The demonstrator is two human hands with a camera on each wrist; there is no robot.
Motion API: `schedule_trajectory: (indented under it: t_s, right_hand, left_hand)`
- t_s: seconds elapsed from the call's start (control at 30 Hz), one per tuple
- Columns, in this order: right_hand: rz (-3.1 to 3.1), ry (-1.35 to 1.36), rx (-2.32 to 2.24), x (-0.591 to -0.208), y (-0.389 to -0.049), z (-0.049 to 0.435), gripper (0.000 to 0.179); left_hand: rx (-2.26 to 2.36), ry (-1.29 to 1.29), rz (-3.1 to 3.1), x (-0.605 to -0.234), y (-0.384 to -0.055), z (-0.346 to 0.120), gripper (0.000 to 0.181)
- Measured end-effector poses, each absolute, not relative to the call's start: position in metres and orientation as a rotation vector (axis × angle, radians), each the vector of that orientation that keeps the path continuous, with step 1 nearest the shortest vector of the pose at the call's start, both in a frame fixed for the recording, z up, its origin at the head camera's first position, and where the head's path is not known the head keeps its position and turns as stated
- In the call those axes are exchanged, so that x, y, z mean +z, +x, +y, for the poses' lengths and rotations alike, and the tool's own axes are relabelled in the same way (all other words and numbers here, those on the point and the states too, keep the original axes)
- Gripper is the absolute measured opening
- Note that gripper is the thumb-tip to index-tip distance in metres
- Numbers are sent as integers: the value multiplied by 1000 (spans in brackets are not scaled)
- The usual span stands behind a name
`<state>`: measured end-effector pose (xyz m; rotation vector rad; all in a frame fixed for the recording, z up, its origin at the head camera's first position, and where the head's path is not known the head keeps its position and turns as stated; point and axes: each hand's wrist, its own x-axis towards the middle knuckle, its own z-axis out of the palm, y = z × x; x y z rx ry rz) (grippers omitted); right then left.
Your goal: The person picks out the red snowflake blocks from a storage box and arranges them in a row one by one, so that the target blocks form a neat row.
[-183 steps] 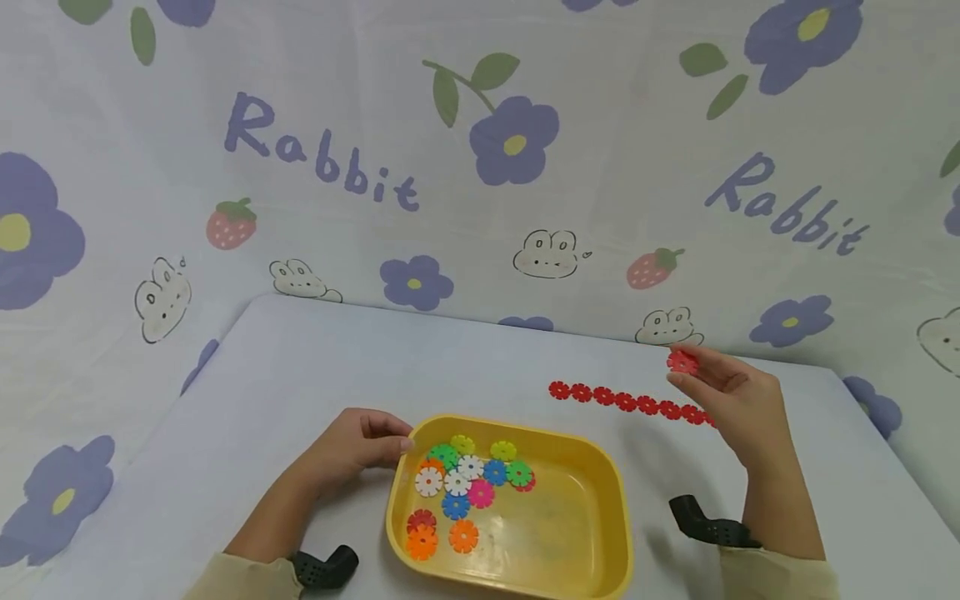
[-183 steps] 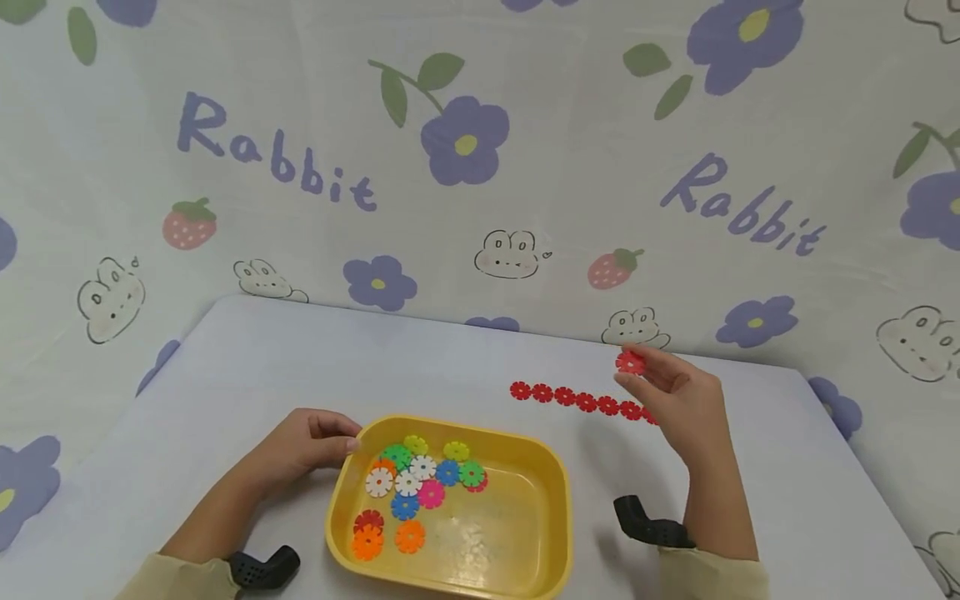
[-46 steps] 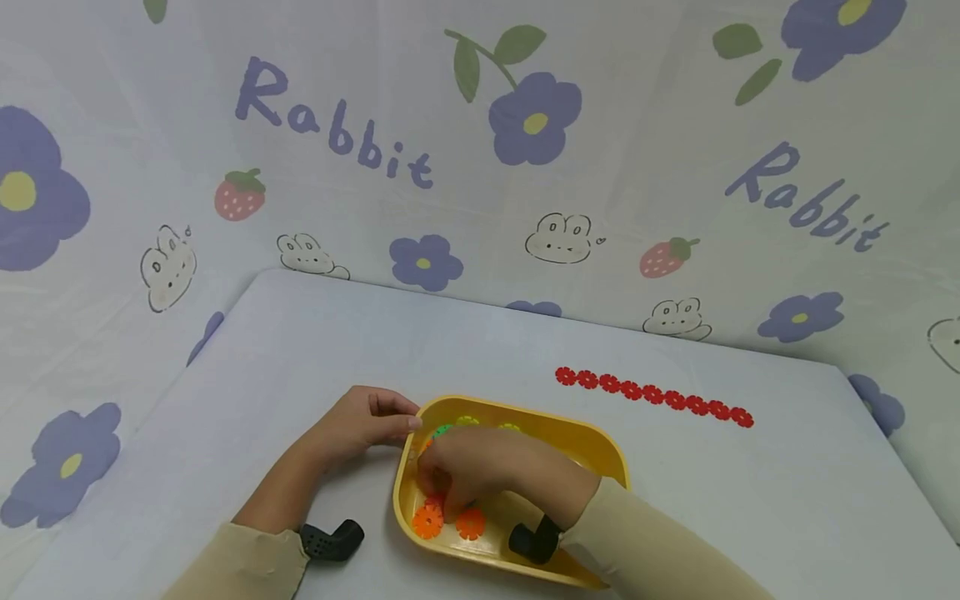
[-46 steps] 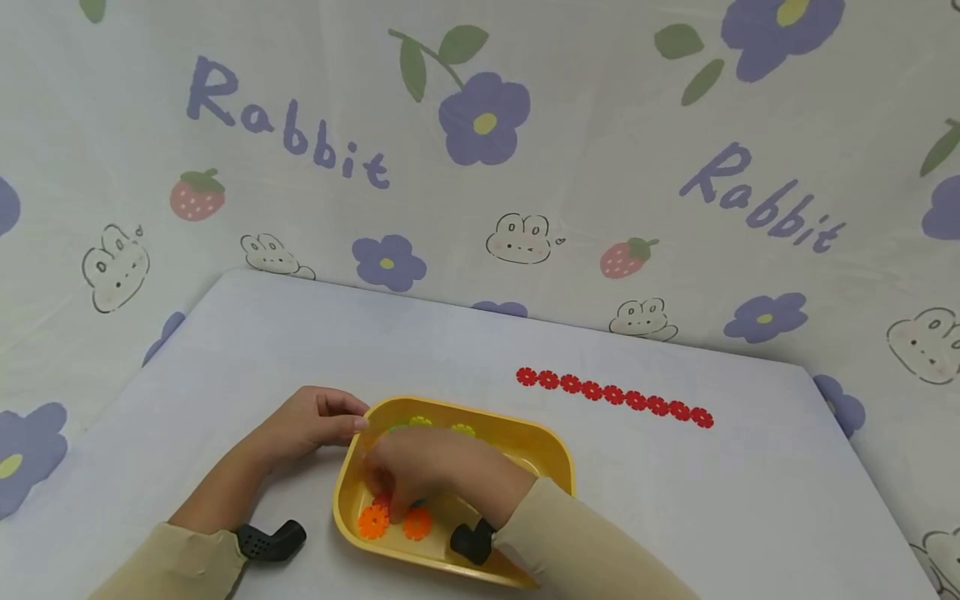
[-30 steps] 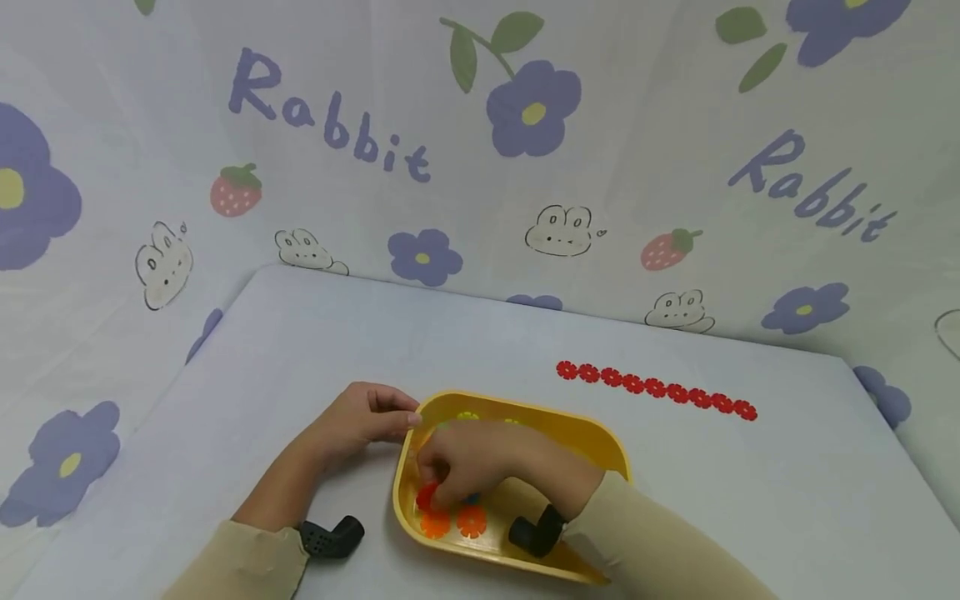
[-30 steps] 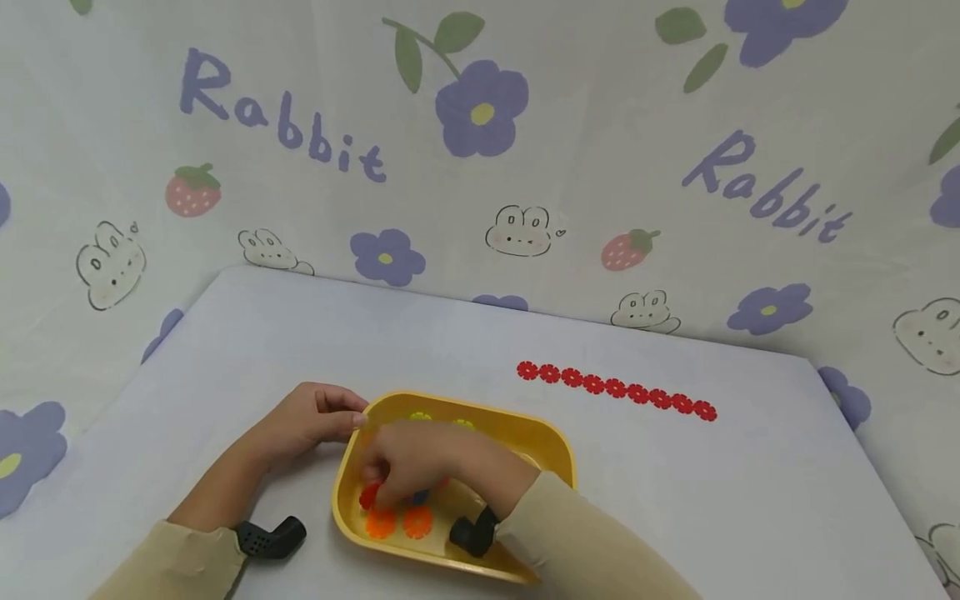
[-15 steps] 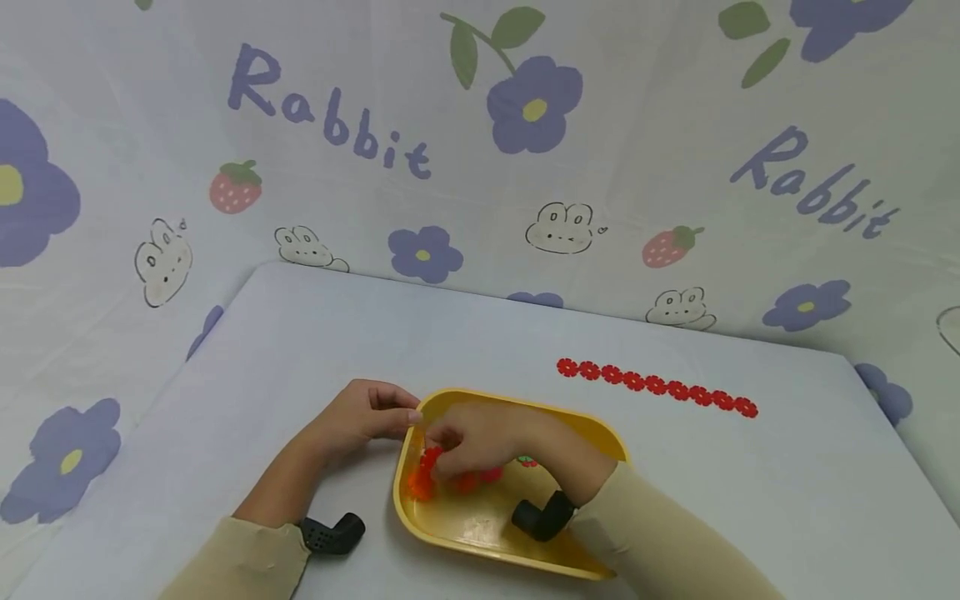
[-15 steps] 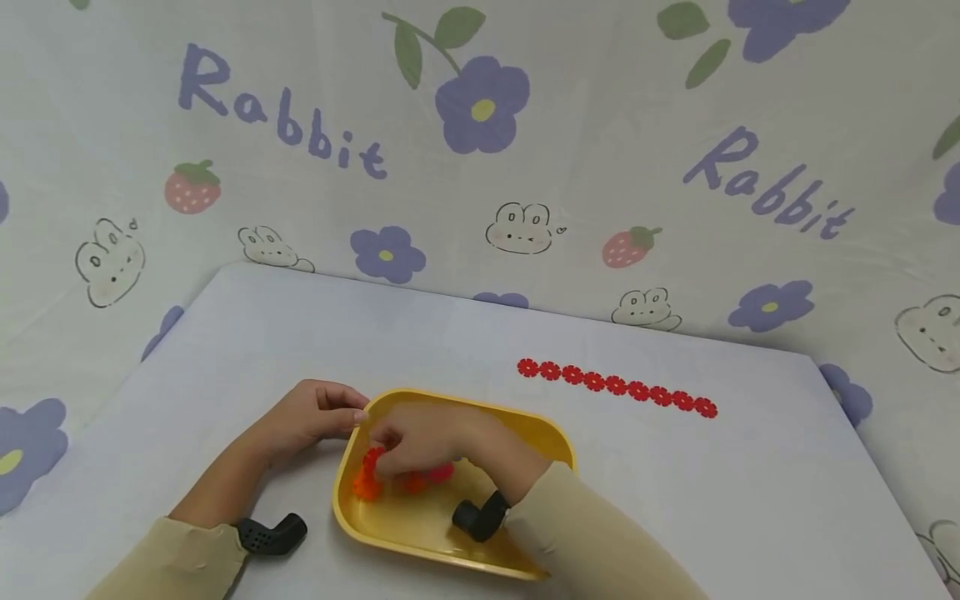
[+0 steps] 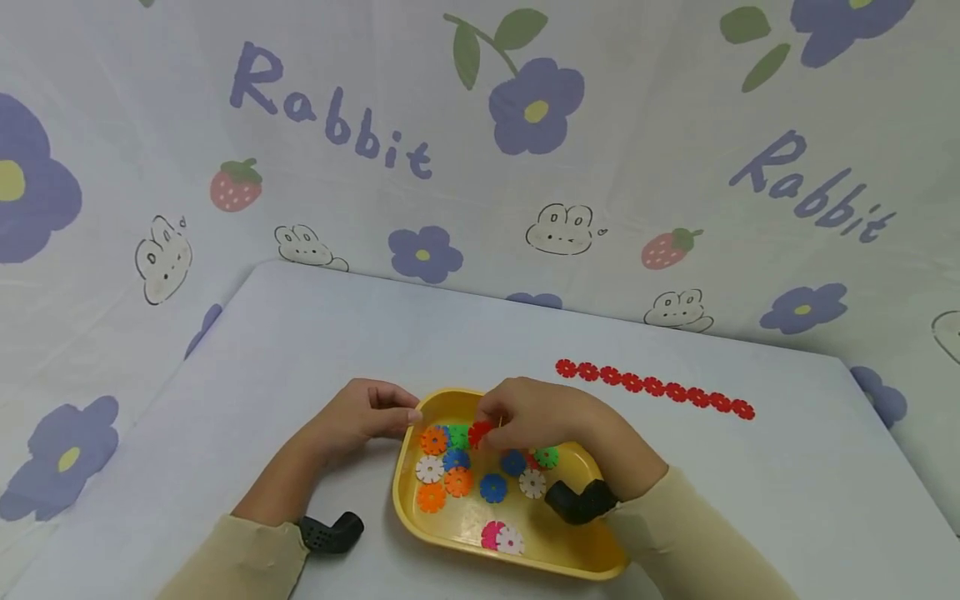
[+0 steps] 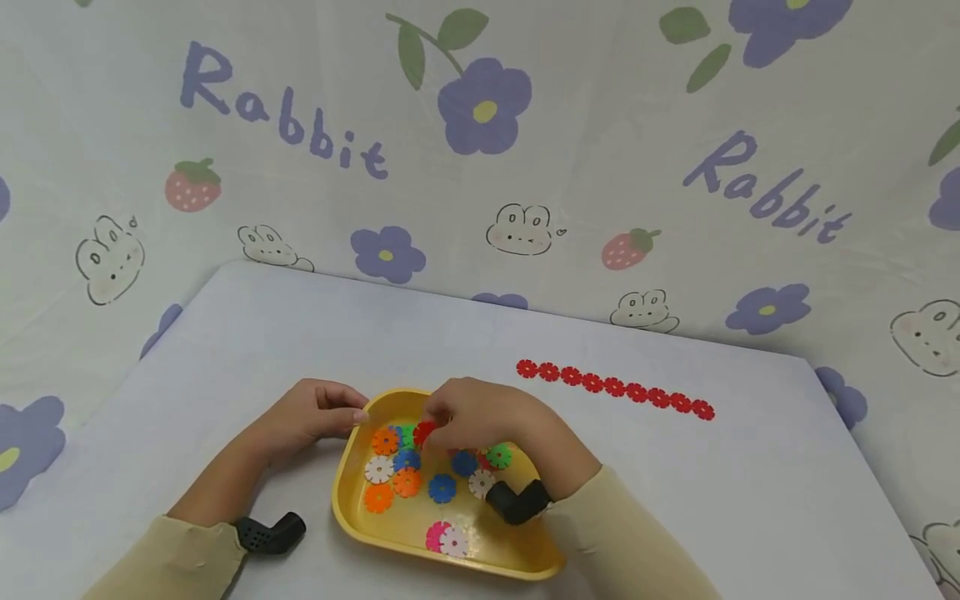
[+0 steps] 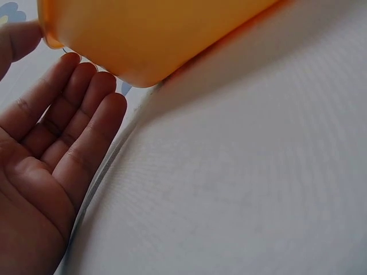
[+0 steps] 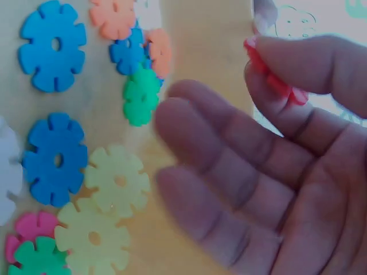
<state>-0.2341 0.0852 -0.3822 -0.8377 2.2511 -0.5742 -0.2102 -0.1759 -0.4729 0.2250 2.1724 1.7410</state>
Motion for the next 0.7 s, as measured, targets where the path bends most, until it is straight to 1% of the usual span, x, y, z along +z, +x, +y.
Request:
schedule_trajectory:
  t_s: [0.13,0.2,0.23,0.33,0.4,0.53,0.7]
  right_hand:
    - [2243,-849,-703,-385,-239,88,11]
    - [2210,-852,-762,-388,-240,88,5]
    - [2194,-853,-785,-389,-240,88,5]
    - [2159,-855,-836,-392,-240,88,22]
    - [2138,-849,-866,-392,-241,88,29]
    - [2125,-840,-902,-392,-241,87,28]
    - [2179,-878,-858,-393,-240,85,33]
  left_hand:
    - [1743,215,2172,-474,-210,-176,36]
    - [1746,213,2168,-475,-211,-176,36]
    - [1748,216,2165,-475,-211,-176,37]
    - [1750,226,2160,-475,-211,-176,38]
    - [1752,228,2159,-475,-212,-176,39]
    - [1749,230,2160,-475,-212,-176,39]
    - [1747,223,2156,-474,-211,-176,39]
